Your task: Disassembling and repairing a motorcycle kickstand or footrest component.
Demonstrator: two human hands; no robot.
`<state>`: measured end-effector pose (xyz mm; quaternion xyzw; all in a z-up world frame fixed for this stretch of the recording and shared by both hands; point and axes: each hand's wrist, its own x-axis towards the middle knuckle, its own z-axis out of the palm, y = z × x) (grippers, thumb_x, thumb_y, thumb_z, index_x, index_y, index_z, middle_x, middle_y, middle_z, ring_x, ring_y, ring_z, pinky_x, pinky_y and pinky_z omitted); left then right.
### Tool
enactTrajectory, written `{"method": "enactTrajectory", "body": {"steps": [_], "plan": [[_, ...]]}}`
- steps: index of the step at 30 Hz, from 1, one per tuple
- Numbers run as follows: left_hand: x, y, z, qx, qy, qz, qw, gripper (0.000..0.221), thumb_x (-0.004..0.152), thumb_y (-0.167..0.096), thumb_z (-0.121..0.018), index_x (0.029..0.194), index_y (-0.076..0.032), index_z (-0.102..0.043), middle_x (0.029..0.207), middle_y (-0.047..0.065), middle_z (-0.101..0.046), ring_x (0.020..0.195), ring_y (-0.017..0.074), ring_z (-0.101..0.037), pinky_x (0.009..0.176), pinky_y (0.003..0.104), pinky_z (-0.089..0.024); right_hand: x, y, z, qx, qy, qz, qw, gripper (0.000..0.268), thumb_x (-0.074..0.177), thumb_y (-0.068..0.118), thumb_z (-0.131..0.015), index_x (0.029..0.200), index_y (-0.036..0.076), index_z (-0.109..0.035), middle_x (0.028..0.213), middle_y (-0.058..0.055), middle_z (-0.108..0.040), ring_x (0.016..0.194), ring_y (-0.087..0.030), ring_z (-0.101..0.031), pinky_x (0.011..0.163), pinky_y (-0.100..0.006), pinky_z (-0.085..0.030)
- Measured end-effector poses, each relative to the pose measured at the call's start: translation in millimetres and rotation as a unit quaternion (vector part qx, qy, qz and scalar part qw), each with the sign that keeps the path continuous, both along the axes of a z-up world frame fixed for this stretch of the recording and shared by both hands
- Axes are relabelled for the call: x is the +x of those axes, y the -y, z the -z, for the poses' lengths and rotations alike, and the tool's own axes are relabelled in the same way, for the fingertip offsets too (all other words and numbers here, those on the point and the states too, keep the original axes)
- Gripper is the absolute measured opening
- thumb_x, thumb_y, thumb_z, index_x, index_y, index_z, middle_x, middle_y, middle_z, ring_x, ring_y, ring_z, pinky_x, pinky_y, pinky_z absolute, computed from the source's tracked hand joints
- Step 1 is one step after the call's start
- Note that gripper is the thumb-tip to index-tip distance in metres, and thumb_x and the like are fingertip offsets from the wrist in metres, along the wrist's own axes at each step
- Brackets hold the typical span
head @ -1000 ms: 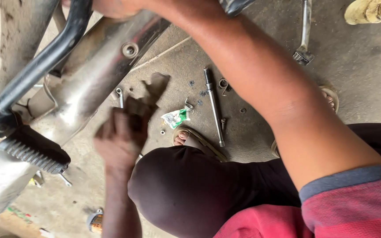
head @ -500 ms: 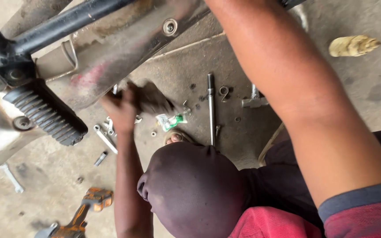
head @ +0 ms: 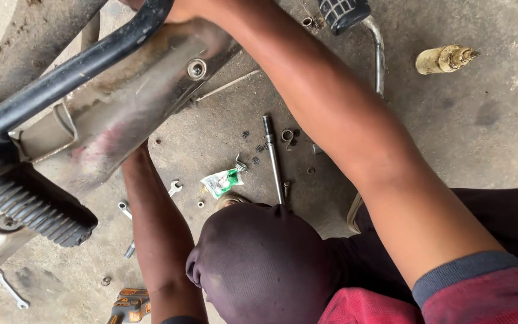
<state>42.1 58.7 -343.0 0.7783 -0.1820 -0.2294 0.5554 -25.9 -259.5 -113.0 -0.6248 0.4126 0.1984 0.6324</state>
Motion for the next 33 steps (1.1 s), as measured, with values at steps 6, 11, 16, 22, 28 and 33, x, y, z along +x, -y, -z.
{"method": "enactTrajectory", "body": {"steps": [6,11,16,22,28,33], "plan": [[1.1,17.8,-12.6,-0.062,-0.050,0.000,0.997,0.017,0.110,-0.017,-0.061,0.114,-0.002,-0.067,0.100,0.009,-0.067,0.089,0.0151,-0.061,0.077,0.029,-0.052,-62.2,-68.7,-42.5,-0.494,0.210,-0.131,0.833,0.019,0.107,0.032,-0.049,0.115,0.023,-0.063,0.114,-0.009,-0.068,0.102,-0.026,-0.069,0.091,-0.049,-0.057],[-26.9,24.1,-34.7,-0.114,-0.104,-0.013,0.988,0.017,0.110,-0.018,-0.061,0.112,-0.002,-0.067,0.095,0.008,-0.065,0.084,0.0142,-0.060,0.073,0.027,-0.051,-114.1,-129.7,10.5,-0.592,0.459,0.096,0.656,0.022,0.108,0.024,-0.058,0.124,0.014,-0.069,0.123,-0.014,-0.056,0.112,-0.023,-0.051,0.099,-0.043,-0.047],[-24.6,18.3,-59.9,-0.161,-0.127,-0.030,0.978,0.017,0.109,-0.019,-0.062,0.111,-0.003,-0.067,0.091,0.006,-0.062,0.079,0.0134,-0.058,0.069,0.026,-0.051,-112.3,-150.4,86.5,0.009,0.387,0.424,0.819,0.005,0.096,0.011,-0.065,0.101,0.009,-0.065,0.096,-0.005,-0.062,0.081,-0.012,-0.053,0.068,-0.026,-0.046],[1.6,13.3,-27.5,-0.048,-0.199,-0.109,0.973,0.020,0.105,-0.021,-0.062,0.096,-0.003,-0.066,0.078,0.011,-0.063,0.065,0.0222,-0.056,0.055,0.034,-0.045,-55.7,-146.1,130.6,0.264,0.239,0.390,0.850,0.007,0.095,0.011,-0.053,0.096,0.010,-0.059,0.094,-0.008,-0.062,0.083,-0.018,-0.061,0.079,-0.033,-0.058],[-23.4,17.6,-67.1,0.102,0.369,0.012,0.924,0.025,0.104,-0.012,-0.051,0.107,0.006,-0.069,0.103,0.026,-0.073,0.095,0.0383,-0.067,0.085,0.053,-0.053,-15.5,-154.0,172.2,0.396,0.399,0.414,0.716,0.018,0.086,0.002,-0.069,0.100,0.005,-0.059,0.111,-0.015,-0.062,0.103,-0.030,-0.061,0.101,-0.044,-0.057],[-28.9,24.3,-81.8,0.101,0.296,0.025,0.950,0.025,0.107,-0.014,-0.051,0.106,0.005,-0.067,0.099,0.023,-0.072,0.090,0.0327,-0.069,0.083,0.050,-0.055,-16.5,-157.1,107.9,0.468,0.386,0.460,0.648,0.037,0.079,0.026,-0.079,0.105,0.003,-0.065,0.110,-0.013,-0.064,0.109,-0.028,-0.061,0.101,-0.046,-0.055]]}}
